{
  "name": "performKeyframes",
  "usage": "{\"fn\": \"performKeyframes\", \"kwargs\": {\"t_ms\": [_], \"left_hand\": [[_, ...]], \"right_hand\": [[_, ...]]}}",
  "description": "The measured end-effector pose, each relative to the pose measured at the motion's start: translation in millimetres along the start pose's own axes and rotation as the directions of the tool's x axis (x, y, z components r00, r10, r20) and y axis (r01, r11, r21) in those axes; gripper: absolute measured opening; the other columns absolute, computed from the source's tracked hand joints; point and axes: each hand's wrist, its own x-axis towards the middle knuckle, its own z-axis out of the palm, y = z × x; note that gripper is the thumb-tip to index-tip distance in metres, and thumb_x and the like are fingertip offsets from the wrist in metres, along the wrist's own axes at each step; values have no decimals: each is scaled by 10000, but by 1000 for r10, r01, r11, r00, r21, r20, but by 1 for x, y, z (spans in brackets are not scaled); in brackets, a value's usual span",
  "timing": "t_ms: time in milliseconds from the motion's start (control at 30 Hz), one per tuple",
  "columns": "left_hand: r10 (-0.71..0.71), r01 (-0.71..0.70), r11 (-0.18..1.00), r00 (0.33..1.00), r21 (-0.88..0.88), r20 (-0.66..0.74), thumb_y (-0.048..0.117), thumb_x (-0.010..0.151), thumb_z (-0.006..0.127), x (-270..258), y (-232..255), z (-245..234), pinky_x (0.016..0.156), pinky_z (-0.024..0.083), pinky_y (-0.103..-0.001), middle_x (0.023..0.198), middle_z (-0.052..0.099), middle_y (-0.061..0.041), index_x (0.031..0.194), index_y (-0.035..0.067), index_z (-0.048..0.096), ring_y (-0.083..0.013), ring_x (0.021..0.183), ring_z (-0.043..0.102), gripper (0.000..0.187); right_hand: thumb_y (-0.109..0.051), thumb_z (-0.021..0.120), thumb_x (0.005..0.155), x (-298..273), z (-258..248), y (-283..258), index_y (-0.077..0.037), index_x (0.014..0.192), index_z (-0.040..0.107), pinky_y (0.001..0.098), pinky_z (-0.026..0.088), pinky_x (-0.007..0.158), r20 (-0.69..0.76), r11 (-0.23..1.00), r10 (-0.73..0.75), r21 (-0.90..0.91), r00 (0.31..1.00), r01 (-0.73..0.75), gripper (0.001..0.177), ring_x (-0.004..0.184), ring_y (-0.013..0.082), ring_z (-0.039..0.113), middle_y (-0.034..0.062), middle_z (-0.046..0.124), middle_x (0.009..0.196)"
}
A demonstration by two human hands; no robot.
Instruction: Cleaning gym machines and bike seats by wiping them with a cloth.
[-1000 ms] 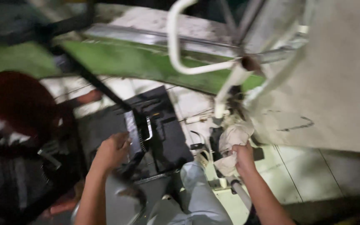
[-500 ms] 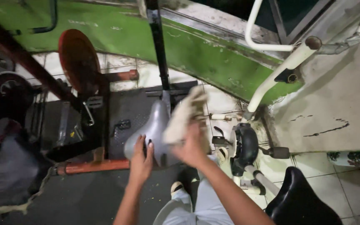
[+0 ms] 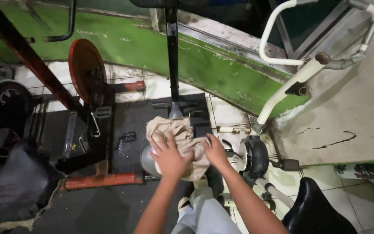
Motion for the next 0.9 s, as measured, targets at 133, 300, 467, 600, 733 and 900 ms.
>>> {"fn": "performKeyframes", "kwargs": {"t_ms": [133, 300, 467, 600, 733, 900], "left_hand": [[-87, 46, 980, 974, 192, 209, 740, 704, 716, 31, 14, 14, 1029, 182, -811, 1681, 143, -225, 1602, 173, 313, -546, 1485, 116, 1136], [-218, 181, 965, 957, 191, 192, 717, 754, 660, 105, 18, 38, 1002, 401, -686, 1483, 452, -217, 1592, 173, 349, -464, 1335, 462, 1047], [-333, 286, 939, 898, 192, 289, 610, 822, 655, 167, 25, 67, 961, 494, -573, 1299, 639, -167, 1493, 183, 473, -386, 1166, 652, 815], [-335, 287, 938, 894, 193, 297, 419, 857, 649, 205, 2, 126, 929, 541, -534, 1159, 723, -164, 1276, 150, 658, -371, 1068, 712, 499], [-234, 209, 971, 924, 113, 303, 377, 887, 640, 217, 12, 116, 862, 571, -523, 1052, 746, -190, 1272, 140, 673, -407, 950, 729, 454], [115, -106, 974, 993, -202, 34, 232, 764, 686, 206, 0, 117, 884, 527, -518, 1139, 722, -115, 1371, 163, 634, -375, 1004, 695, 613]], "right_hand": [[-393, 577, 1001, 8, 43, 27, -48, 1423, 533, 398, 424, 1116, 62, 959, 151, 234, 987, -162, 547, 1336, 343, 568, 210, 607, 1420], [-391, 551, 999, -14, 39, -13, -61, 1479, 490, 385, 428, 1068, -88, 636, 487, 718, 869, -283, 585, 1243, 285, 579, 153, 623, 1379], [-325, 505, 1018, -20, 42, -47, -65, 1480, 435, 399, 472, 1007, -179, 864, 352, 439, 919, -245, 534, 1166, 275, 629, 134, 659, 1304], [-262, 551, 977, -16, 31, -85, -112, 1404, 541, 439, 481, 962, -158, 975, 222, 49, 962, -217, 452, 1119, 296, 650, 71, 726, 1206], [-251, 577, 947, -15, 25, -97, -143, 1355, 590, 457, 470, 952, -151, 968, 224, -82, 963, -238, 423, 1117, 307, 638, 43, 733, 1184], [-240, 562, 937, -15, 33, -92, -159, 1343, 600, 459, 470, 954, -175, 969, 190, -125, 966, -213, 416, 1131, 298, 641, 36, 731, 1194]]}}
